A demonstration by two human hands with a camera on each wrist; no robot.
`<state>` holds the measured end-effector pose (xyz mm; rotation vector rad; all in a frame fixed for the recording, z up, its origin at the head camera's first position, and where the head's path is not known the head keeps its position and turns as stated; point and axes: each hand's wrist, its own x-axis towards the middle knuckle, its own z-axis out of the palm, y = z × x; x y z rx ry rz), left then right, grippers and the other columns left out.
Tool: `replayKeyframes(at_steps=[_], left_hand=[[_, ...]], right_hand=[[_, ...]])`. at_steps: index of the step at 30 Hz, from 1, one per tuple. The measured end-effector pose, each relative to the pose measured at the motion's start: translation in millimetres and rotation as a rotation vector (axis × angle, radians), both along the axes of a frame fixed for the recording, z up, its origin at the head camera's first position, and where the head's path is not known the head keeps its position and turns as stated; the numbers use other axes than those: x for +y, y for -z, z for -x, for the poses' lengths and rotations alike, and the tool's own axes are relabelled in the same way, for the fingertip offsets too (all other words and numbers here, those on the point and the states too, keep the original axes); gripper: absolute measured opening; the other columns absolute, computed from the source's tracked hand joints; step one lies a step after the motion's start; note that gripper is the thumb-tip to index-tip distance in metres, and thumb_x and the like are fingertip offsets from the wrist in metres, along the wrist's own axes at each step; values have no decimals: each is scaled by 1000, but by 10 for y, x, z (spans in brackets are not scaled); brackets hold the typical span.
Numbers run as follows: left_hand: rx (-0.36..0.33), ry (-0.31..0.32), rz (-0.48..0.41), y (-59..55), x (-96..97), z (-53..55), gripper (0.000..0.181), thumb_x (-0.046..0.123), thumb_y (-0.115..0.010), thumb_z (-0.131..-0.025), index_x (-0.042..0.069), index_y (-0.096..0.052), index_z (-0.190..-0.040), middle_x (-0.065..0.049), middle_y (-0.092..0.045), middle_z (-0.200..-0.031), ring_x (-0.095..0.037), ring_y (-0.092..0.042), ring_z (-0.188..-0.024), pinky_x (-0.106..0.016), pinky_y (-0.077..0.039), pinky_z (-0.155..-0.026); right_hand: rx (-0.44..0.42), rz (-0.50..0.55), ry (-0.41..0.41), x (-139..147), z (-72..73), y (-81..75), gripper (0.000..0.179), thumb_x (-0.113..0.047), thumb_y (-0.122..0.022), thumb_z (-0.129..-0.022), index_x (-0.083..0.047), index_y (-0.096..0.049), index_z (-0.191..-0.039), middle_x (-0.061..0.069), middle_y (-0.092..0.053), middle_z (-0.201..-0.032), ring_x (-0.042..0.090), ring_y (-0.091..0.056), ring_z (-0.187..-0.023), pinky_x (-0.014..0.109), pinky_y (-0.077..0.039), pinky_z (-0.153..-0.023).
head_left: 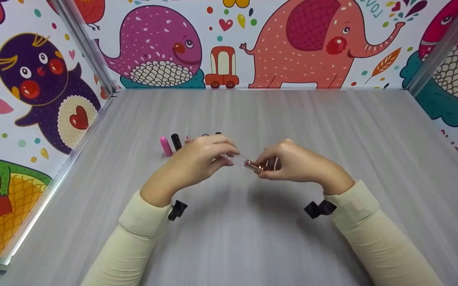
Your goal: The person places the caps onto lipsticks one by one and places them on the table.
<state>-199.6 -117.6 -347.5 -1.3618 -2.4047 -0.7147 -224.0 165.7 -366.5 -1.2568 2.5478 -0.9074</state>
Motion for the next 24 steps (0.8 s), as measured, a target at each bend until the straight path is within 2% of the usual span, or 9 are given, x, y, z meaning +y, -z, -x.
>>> replayKeyframes(at_steps=[8, 20, 24], left_hand=[[-6, -13, 15, -16, -5, -5, 21, 9, -81, -95, 7, -80, -115, -5, -76, -113, -19, -74, -105, -31, -60, -94], [2, -9, -5, -14, -18, 0, 21, 6, -81, -94, 5, -80, -115, -6, -76, -112, -19, -75, -104, -30, -61, -93], [5, -29, -26, -22, -33, 12, 22, 4, -78, -96, 4, -78, -118, -7, -75, -113, -19, -74, -103, -30, -61, -92]], right_hand=[[6, -7, -2, -5, -1, -3, 14, -8, -83, -92, -8, -83, -106, -4, -78, -92, 8, -74, -80, 29, -62, -71], [7, 7, -22, 2, -6, -16, 13, -7, -83, -91, -8, -82, -104, -4, -77, -90, 9, -73, -79, 30, -62, -70], [-2, -1, -21, 11, 2, -11, 13, -8, -82, -92, -10, -82, -105, -6, -78, -91, 7, -73, -80, 29, -62, -71]])
